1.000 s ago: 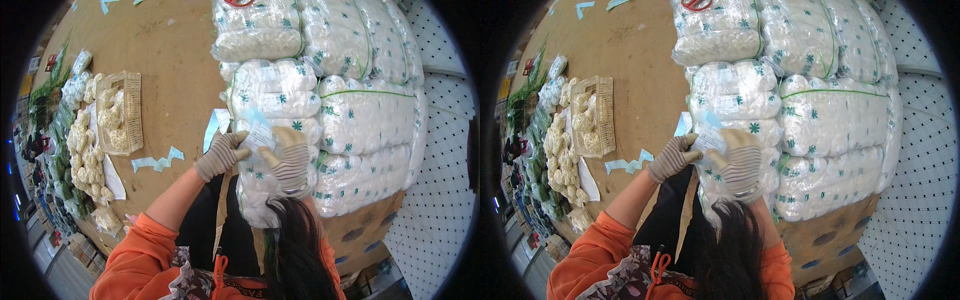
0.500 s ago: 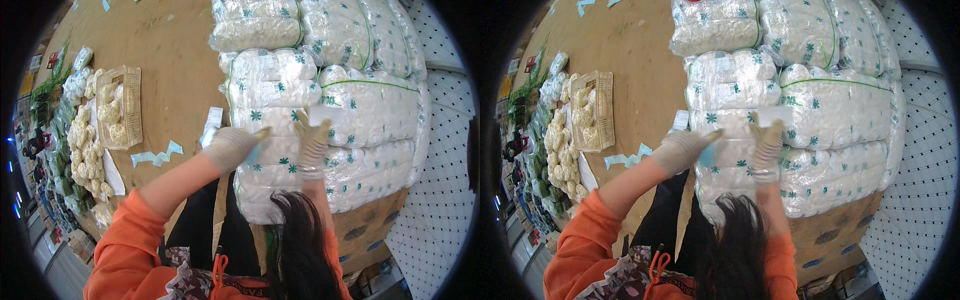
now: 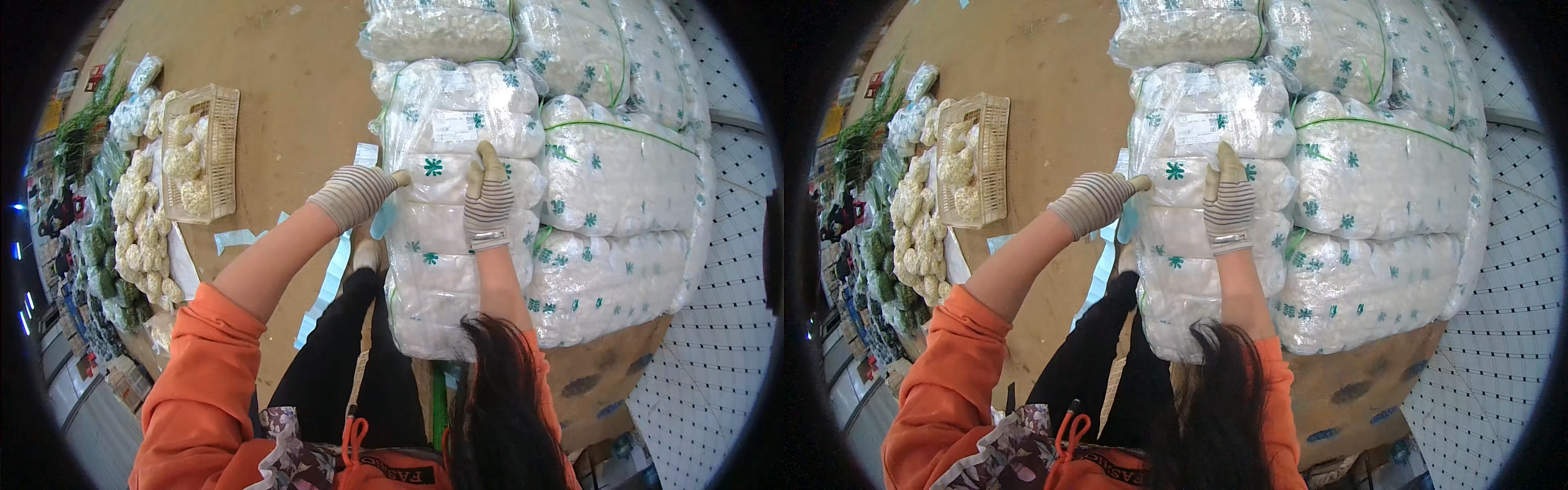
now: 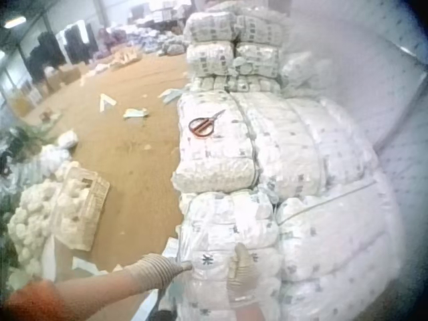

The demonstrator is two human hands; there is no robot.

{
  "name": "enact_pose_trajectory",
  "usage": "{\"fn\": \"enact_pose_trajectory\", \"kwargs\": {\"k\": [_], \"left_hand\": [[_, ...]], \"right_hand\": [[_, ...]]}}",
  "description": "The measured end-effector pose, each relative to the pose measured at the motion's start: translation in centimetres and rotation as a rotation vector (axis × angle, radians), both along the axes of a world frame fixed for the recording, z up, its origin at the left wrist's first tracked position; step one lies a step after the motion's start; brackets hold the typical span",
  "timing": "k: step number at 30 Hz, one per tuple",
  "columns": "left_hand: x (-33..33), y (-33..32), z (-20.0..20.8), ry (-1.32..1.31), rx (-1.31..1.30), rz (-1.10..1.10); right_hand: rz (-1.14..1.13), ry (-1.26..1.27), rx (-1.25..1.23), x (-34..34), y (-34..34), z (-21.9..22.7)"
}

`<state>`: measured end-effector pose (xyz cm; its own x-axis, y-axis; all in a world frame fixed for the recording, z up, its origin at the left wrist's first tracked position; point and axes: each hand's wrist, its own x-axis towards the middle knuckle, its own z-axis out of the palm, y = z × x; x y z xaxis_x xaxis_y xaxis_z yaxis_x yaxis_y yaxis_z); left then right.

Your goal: The person applies blue adhesive labels to multiple plastic-wrapped packages of food items on a table. They peel labels from a roll, smooth them onto the packages, and use scissors to cut the label tape. The person handles both small individual bags and larger bundled packages.

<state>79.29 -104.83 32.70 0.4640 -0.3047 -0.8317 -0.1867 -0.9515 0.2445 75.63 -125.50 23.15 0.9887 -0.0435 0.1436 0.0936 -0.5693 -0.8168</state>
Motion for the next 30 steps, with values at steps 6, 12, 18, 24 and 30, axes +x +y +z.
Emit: {"fn": "enact_pose_trajectory", "kwargs": {"k": [6, 12, 18, 24, 30], "left_hand": [[-1.2, 0.7, -1.9, -0.233, -0.115, -0.189], [-3.7, 2.6, -2.3, -0.352, -0.387, 0.112], [-9.4, 3.2, 1.8, -0.327, -1.153, 1.079], [-13.0, 4.7, 5.7, 0.068, -1.275, 1.268], [-15.5, 7.4, 4.7, 0.309, -1.021, 1.143]], "right_hand": [[0.361, -0.147, -0.653, -1.4, 0.3, -0.6], [0.341, 0.28, -0.846, -3.4, 3.3, 4.7], [0.036, 0.281, -0.024, -9.4, 4.6, 7.9], [-0.195, 0.823, 0.866, -11.2, 8.3, 15.1], [-0.245, 0.413, 0.43, -12.7, 8.8, 16.2]]}}
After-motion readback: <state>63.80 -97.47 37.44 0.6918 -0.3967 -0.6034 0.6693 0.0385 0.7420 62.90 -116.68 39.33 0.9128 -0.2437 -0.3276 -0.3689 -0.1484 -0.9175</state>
